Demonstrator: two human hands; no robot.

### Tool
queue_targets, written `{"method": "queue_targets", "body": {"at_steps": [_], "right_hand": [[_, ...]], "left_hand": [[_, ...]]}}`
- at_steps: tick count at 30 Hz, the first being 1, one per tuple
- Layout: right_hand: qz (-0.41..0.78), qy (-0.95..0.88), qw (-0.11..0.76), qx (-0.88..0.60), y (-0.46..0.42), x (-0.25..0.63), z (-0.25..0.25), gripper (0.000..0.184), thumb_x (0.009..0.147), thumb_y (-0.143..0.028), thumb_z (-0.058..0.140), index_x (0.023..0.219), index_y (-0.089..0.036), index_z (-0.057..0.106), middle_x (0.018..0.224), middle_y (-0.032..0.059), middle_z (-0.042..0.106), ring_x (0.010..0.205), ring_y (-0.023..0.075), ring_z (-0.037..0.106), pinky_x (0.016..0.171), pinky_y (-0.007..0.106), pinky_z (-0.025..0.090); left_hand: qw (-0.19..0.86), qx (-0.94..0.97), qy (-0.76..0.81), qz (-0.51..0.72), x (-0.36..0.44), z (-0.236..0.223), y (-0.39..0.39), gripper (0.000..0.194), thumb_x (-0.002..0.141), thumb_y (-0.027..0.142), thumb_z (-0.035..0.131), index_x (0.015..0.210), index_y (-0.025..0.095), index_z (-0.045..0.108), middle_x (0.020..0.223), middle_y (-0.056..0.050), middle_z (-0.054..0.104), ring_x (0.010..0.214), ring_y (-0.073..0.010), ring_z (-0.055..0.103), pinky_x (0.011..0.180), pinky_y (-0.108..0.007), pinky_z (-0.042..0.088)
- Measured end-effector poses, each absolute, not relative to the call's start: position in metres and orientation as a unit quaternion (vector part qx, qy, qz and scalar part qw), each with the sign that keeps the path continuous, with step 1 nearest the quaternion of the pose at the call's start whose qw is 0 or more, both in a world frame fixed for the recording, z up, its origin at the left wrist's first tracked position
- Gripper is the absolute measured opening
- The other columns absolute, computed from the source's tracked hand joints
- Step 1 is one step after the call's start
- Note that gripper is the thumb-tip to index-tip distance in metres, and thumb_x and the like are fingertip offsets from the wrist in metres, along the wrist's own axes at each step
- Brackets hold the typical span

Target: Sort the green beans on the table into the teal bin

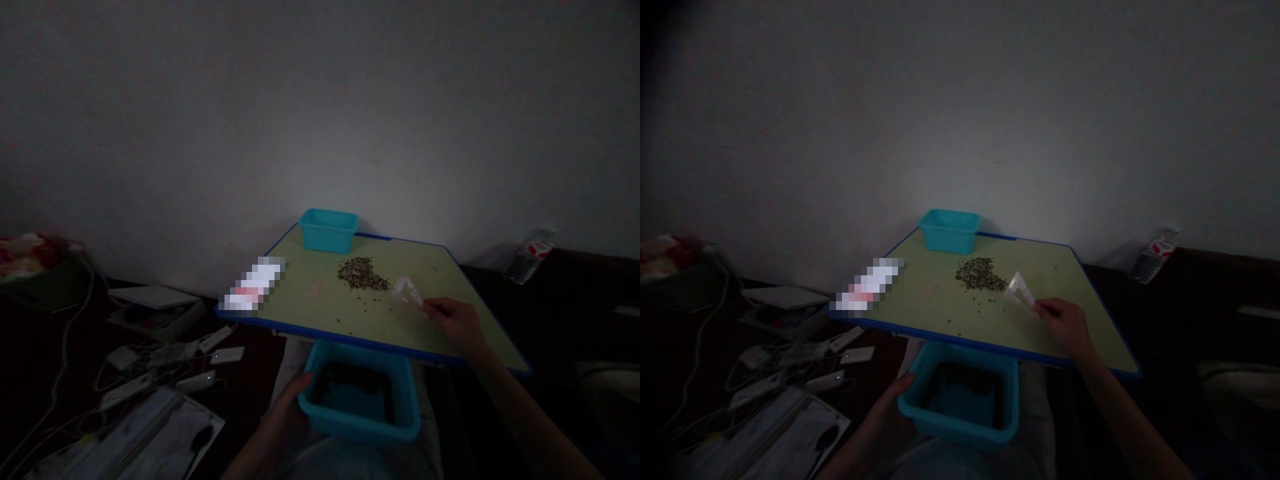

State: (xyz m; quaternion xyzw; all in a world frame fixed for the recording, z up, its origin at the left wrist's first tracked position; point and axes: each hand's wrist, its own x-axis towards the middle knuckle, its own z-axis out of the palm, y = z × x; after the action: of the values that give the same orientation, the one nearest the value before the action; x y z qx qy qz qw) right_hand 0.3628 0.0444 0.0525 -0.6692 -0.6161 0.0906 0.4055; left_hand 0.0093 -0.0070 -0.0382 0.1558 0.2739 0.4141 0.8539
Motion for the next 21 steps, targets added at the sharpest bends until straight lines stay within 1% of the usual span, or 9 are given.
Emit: {"method": "queue_targets", "body": {"at_steps": [4,8,13,18,21], "right_hand": [[0.049,-0.624,0.351,-0.696,0.048,0.371,0.045,0.029,0.082,-0.042,0.061,0.089,-0.021,0.08,0.089,0.0084,0.078,0.081,0.0287,0.073,0.075,0.039,0.055],[0.039,-0.637,0.322,-0.699,0.053,0.354,0.046,0.029,0.084,-0.04,0.059,0.091,-0.021,0.08,0.09,0.0083,0.078,0.081,0.0274,0.073,0.074,0.037,0.055],[0.059,-0.662,0.329,-0.671,0.065,0.327,0.051,0.026,0.084,-0.034,0.059,0.09,-0.02,0.08,0.089,0.0097,0.078,0.079,0.0274,0.073,0.073,0.038,0.055],[0.078,-0.688,0.341,-0.636,0.067,0.304,0.053,0.023,0.083,-0.031,0.06,0.088,-0.021,0.08,0.087,0.0091,0.078,0.076,0.0253,0.072,0.069,0.034,0.053],[0.105,-0.705,0.333,-0.617,0.062,0.294,0.055,0.022,0.083,-0.029,0.06,0.088,-0.021,0.08,0.087,0.008,0.078,0.076,0.0235,0.071,0.069,0.033,0.051]], "left_hand": [[0.845,0.169,0.28,0.423,0.008,-0.037,-0.006,0.065,0.086,0.039,0.056,0.142,0.009,0.044,0.108,-0.02,0.078,0.106,-0.04,0.07,0.094,-0.056,0.049],[0.839,0.157,0.317,0.414,0.008,-0.029,-0.008,0.066,0.085,0.038,0.058,0.144,0.012,0.042,0.104,-0.016,0.08,0.102,-0.0379,0.072,0.089,-0.051,0.052],[0.84,0.166,0.305,0.417,0.008,-0.027,-0.007,0.07,0.084,0.039,0.059,0.144,0.008,0.042,0.101,-0.018,0.08,0.096,-0.0391,0.072,0.091,-0.054,0.05],[0.845,0.161,0.294,0.417,0.006,-0.028,-0.007,0.065,0.084,0.039,0.059,0.141,0.01,0.048,0.101,-0.018,0.08,0.099,-0.0382,0.072,0.094,-0.053,0.048],[0.842,0.16,0.303,0.417,0.006,-0.024,-0.008,0.067,0.085,0.039,0.058,0.143,0.008,0.044,0.102,-0.018,0.08,0.097,-0.0374,0.072,0.093,-0.052,0.049]]}}
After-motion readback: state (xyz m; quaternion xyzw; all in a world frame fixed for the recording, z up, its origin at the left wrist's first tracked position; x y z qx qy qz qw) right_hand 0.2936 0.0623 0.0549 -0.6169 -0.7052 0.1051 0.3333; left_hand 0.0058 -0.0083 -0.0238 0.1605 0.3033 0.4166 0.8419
